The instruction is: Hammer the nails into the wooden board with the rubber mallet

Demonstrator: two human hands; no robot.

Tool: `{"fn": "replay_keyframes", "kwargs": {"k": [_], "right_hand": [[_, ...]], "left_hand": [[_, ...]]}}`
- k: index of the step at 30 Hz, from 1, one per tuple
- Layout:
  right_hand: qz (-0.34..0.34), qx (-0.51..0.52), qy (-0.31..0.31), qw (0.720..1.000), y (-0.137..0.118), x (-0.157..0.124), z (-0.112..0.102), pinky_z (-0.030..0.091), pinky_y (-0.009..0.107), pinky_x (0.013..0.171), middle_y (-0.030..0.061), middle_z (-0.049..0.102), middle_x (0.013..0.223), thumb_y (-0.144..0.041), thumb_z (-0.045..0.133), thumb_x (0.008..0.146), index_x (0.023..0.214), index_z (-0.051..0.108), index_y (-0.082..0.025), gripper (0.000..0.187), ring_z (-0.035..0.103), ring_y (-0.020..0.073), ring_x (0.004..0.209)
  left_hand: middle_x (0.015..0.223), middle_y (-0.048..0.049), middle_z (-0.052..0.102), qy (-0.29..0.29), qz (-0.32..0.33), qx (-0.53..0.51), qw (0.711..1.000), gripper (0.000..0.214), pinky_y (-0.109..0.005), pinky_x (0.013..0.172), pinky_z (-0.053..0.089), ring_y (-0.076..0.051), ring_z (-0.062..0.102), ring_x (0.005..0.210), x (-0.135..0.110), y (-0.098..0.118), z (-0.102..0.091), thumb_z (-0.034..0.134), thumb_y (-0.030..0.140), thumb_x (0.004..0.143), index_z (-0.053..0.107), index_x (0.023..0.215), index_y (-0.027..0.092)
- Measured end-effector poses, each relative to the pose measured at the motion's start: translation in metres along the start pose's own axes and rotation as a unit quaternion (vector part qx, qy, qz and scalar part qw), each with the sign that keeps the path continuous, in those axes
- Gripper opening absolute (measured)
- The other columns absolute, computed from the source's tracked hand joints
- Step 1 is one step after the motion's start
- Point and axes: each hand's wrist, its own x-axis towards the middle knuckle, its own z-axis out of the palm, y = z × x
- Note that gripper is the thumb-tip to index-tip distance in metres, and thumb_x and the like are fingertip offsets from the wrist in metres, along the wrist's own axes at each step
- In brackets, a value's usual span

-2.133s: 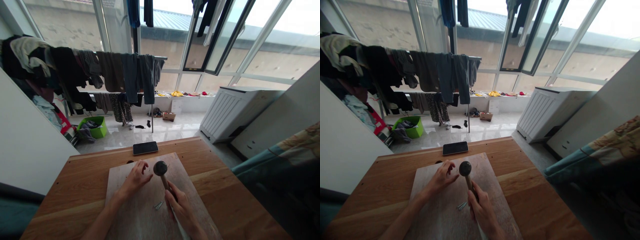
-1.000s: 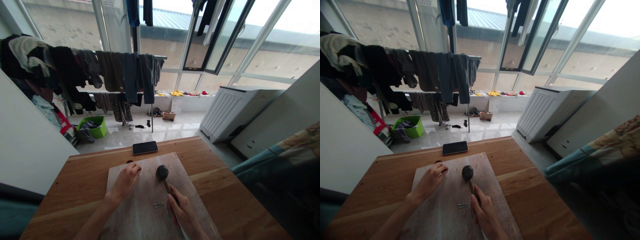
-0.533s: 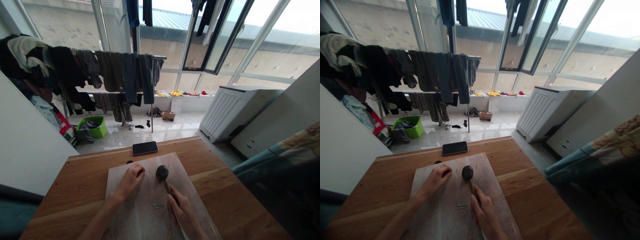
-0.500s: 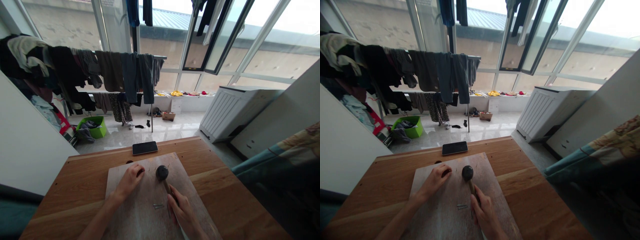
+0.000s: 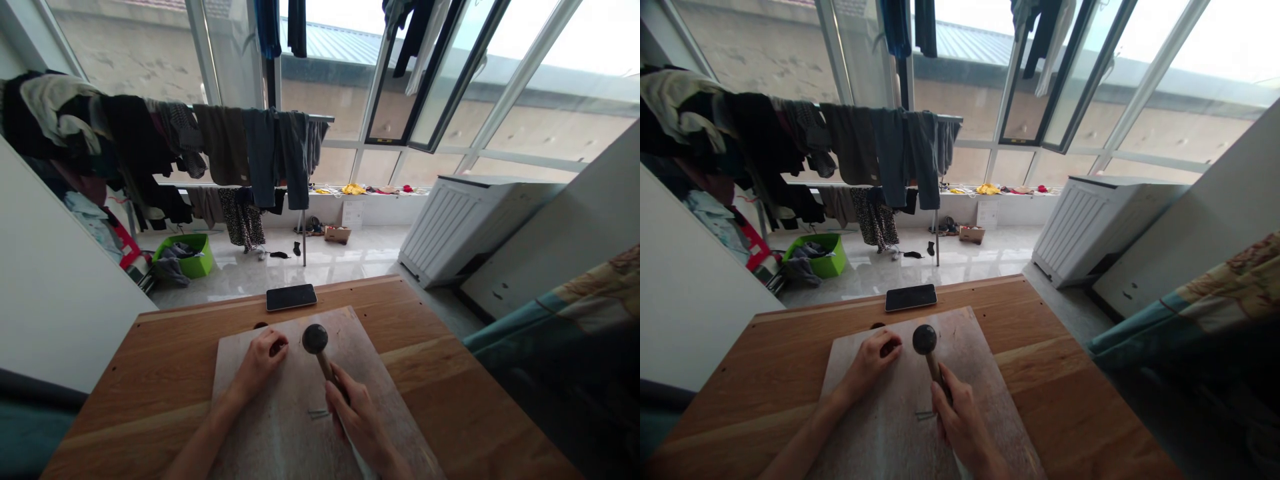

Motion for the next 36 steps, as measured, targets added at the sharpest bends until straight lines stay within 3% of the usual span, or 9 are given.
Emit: {"fn": "replay_keyframes", "kwargs": {"k": [7,16,21,26,29,32,34,36], "right_hand": [[-0.018,0.008,-0.032,0.999,-0.021,0.009,0.018,0.035,0.014,0.031,-0.0070,0.049,0.061,-0.054,0.049,0.093,0.134,0.054,-0.015,0.056,0.043,0.0051,0.035],[-0.026,0.008,-0.059,0.998,-0.015,0.014,0.032,0.036,0.014,0.033,-0.0067,0.050,0.063,-0.050,0.047,0.096,0.130,0.056,-0.016,0.049,0.043,0.0050,0.036],[-0.020,0.003,-0.051,0.999,-0.012,0.010,0.026,0.035,0.015,0.033,-0.0063,0.050,0.061,-0.053,0.049,0.094,0.131,0.056,-0.014,0.054,0.043,0.0059,0.035],[0.004,0.015,-0.006,1.000,0.001,-0.006,0.004,0.038,0.017,0.035,-0.0071,0.048,0.058,-0.057,0.049,0.093,0.136,0.053,-0.013,0.062,0.043,0.0073,0.037],[0.021,-0.003,0.017,1.000,0.013,-0.014,-0.008,0.038,0.018,0.035,-0.0069,0.048,0.054,-0.061,0.048,0.092,0.137,0.052,-0.009,0.069,0.042,0.0082,0.037],[0.029,-0.018,0.042,0.999,0.025,-0.015,-0.010,0.036,0.020,0.034,-0.0065,0.047,0.051,-0.067,0.045,0.090,0.138,0.051,-0.007,0.076,0.040,0.0094,0.036],[0.031,-0.026,0.057,0.998,0.032,-0.014,-0.007,0.037,0.021,0.034,-0.0061,0.046,0.051,-0.070,0.044,0.089,0.137,0.052,-0.007,0.079,0.041,0.0105,0.036],[0.036,-0.034,0.071,0.996,0.037,-0.013,-0.005,0.039,0.023,0.035,-0.0055,0.047,0.051,-0.071,0.044,0.088,0.137,0.054,-0.008,0.081,0.042,0.0116,0.036]], "left_hand": [[0.078,-0.0022,0.058,0.024,0.031,-0.002,0.999,0.010,-0.025,0.064,0.045,-0.015,0.055,0.067,0.000,-0.003,0.002,0.055,0.019,0.084,0.063,0.077,0.017],[0.080,-0.0029,0.061,0.024,0.057,-0.001,0.998,0.009,-0.025,0.065,0.045,-0.016,0.056,0.071,0.000,-0.006,0.002,0.056,0.014,0.082,0.065,0.081,0.016],[0.082,-0.0021,0.058,0.035,0.064,0.032,0.997,0.006,-0.025,0.066,0.047,-0.015,0.055,0.070,-0.001,-0.002,0.002,0.055,0.015,0.084,0.061,0.084,0.018],[0.097,-0.0054,0.058,0.074,0.074,0.104,0.989,0.011,-0.034,0.080,0.054,-0.019,0.061,0.085,-0.016,0.018,0.000,0.057,0.022,0.088,0.059,0.099,0.019],[0.101,-0.0062,0.062,-0.009,0.143,0.144,0.979,0.015,-0.034,0.085,0.054,-0.021,0.063,0.095,-0.032,0.038,0.001,0.056,0.015,0.088,0.062,0.101,0.020],[0.104,-0.0061,0.068,-0.120,0.230,0.191,0.947,0.021,-0.033,0.087,0.054,-0.021,0.064,0.098,-0.052,0.053,0.012,0.058,0.012,0.087,0.064,0.104,0.021],[0.109,-0.0090,0.070,-0.146,0.269,0.244,0.920,0.022,-0.035,0.090,0.054,-0.024,0.064,0.102,-0.066,0.056,0.024,0.058,0.012,0.088,0.065,0.109,0.018],[0.116,-0.0137,0.070,-0.135,0.290,0.297,0.900,0.026,-0.037,0.092,0.053,-0.026,0.064,0.108,-0.078,0.054,0.039,0.055,0.011,0.090,0.065,0.114,0.014]]}}
